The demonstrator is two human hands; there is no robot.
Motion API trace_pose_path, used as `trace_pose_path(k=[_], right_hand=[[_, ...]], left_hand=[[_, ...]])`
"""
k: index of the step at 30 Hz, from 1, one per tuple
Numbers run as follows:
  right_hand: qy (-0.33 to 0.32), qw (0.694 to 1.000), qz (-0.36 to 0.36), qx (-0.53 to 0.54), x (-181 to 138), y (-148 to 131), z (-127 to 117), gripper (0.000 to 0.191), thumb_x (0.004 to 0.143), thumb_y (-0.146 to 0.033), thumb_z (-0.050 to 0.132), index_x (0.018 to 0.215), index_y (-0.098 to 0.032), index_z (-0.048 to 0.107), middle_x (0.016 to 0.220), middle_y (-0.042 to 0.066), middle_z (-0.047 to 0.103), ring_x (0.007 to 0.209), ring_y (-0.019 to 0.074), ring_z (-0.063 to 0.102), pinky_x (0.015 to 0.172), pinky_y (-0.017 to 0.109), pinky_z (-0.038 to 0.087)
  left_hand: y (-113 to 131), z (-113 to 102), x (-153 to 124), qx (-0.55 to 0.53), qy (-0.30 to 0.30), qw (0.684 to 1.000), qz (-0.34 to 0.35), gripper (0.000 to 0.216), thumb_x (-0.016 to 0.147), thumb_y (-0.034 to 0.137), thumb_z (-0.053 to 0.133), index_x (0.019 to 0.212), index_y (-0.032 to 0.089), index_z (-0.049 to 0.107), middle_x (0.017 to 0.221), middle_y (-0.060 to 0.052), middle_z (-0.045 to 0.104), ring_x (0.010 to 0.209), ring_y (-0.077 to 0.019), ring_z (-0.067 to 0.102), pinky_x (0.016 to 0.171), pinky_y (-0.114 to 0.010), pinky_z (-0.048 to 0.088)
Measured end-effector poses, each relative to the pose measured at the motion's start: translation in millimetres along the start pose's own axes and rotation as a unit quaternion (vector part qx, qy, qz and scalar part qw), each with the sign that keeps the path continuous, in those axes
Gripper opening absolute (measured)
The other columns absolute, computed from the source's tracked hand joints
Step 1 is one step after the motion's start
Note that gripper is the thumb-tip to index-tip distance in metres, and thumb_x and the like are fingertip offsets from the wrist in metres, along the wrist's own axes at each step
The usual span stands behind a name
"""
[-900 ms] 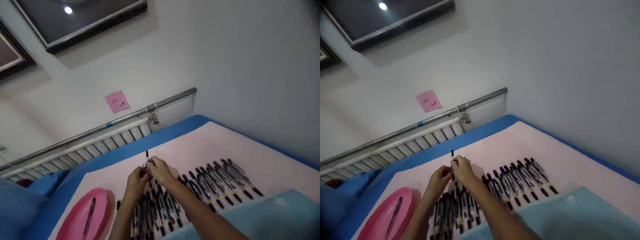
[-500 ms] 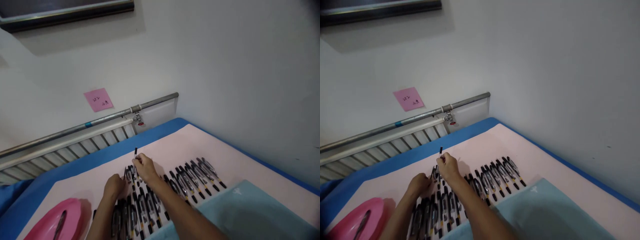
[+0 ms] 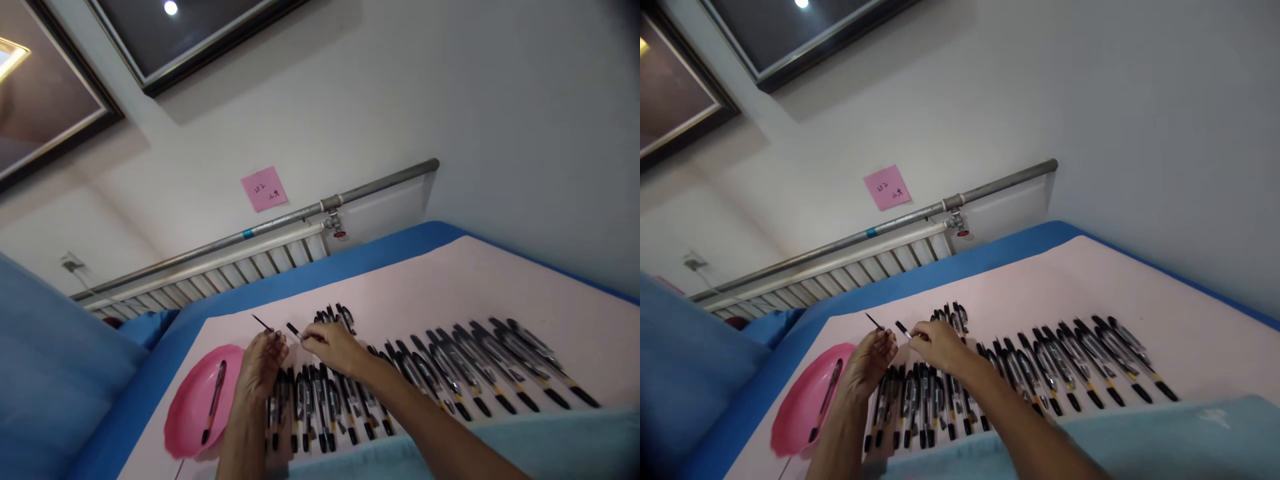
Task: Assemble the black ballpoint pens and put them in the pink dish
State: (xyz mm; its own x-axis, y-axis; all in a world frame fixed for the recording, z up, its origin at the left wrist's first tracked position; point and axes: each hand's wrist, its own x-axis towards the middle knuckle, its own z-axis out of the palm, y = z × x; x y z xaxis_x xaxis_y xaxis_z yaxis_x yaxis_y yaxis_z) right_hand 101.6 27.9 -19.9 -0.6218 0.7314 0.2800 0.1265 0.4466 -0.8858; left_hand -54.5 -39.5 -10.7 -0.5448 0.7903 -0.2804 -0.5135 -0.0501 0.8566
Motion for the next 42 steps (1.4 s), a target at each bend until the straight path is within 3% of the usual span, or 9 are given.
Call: trace_pose_path(k=[3,8,15,24,42], right_hand=[[-0.044,0.998,-0.015,-0.039,-1.9,3.6,-1.8,0.021,0.071,-0.02,0.048,0.078,-0.018,0.068,0.068,0.0,0.064,0.063,0.0127,0.054,0.056,0.02,0.035],[-0.078,0.994,-0.023,-0.075,-2.8,9.4,0.6,0.022,0.072,-0.019,0.047,0.079,-0.019,0.067,0.069,0.0,0.065,0.062,0.0124,0.055,0.056,0.02,0.036],[-0.084,0.991,-0.015,-0.1,-3.5,10.6,7.5,0.021,0.072,-0.019,0.047,0.079,-0.019,0.067,0.069,0.0,0.065,0.061,0.0118,0.054,0.057,0.02,0.035],[-0.07,0.992,-0.018,-0.099,-4.9,7.7,6.4,0.021,0.072,-0.017,0.047,0.078,-0.019,0.067,0.069,0.0,0.064,0.062,0.0123,0.053,0.056,0.021,0.034],[-0.062,0.985,-0.038,-0.154,-4.2,7.6,4.7,0.021,0.07,-0.013,0.047,0.074,-0.019,0.067,0.065,-0.001,0.061,0.059,0.0113,0.05,0.055,0.02,0.031]], left_hand=[[-6.5,-9.3,5.2,-0.082,0.004,0.997,0.006,0.015,0.067,0.002,0.057,0.074,0.015,0.057,0.068,-0.002,0.065,0.066,-0.0119,0.064,0.063,-0.023,0.051],[-7.9,-16.8,12.8,-0.133,0.008,0.991,0.007,0.014,0.069,0.001,0.056,0.074,0.014,0.058,0.071,-0.003,0.066,0.073,-0.015,0.065,0.072,-0.03,0.052],[-9.1,-10.0,12.8,-0.123,-0.012,0.992,0.004,0.015,0.068,0.001,0.059,0.075,0.014,0.056,0.07,-0.003,0.066,0.076,-0.0172,0.065,0.069,-0.029,0.052],[-7.7,-16.1,13.2,-0.097,-0.027,0.995,0.017,0.019,0.062,0.003,0.065,0.075,0.015,0.056,0.071,-0.002,0.066,0.077,-0.0176,0.065,0.073,-0.032,0.051],[-9.0,-14.3,12.7,-0.089,-0.021,0.995,0.026,0.019,0.063,0.003,0.064,0.075,0.014,0.056,0.07,-0.002,0.065,0.077,-0.0187,0.065,0.071,-0.033,0.052]])
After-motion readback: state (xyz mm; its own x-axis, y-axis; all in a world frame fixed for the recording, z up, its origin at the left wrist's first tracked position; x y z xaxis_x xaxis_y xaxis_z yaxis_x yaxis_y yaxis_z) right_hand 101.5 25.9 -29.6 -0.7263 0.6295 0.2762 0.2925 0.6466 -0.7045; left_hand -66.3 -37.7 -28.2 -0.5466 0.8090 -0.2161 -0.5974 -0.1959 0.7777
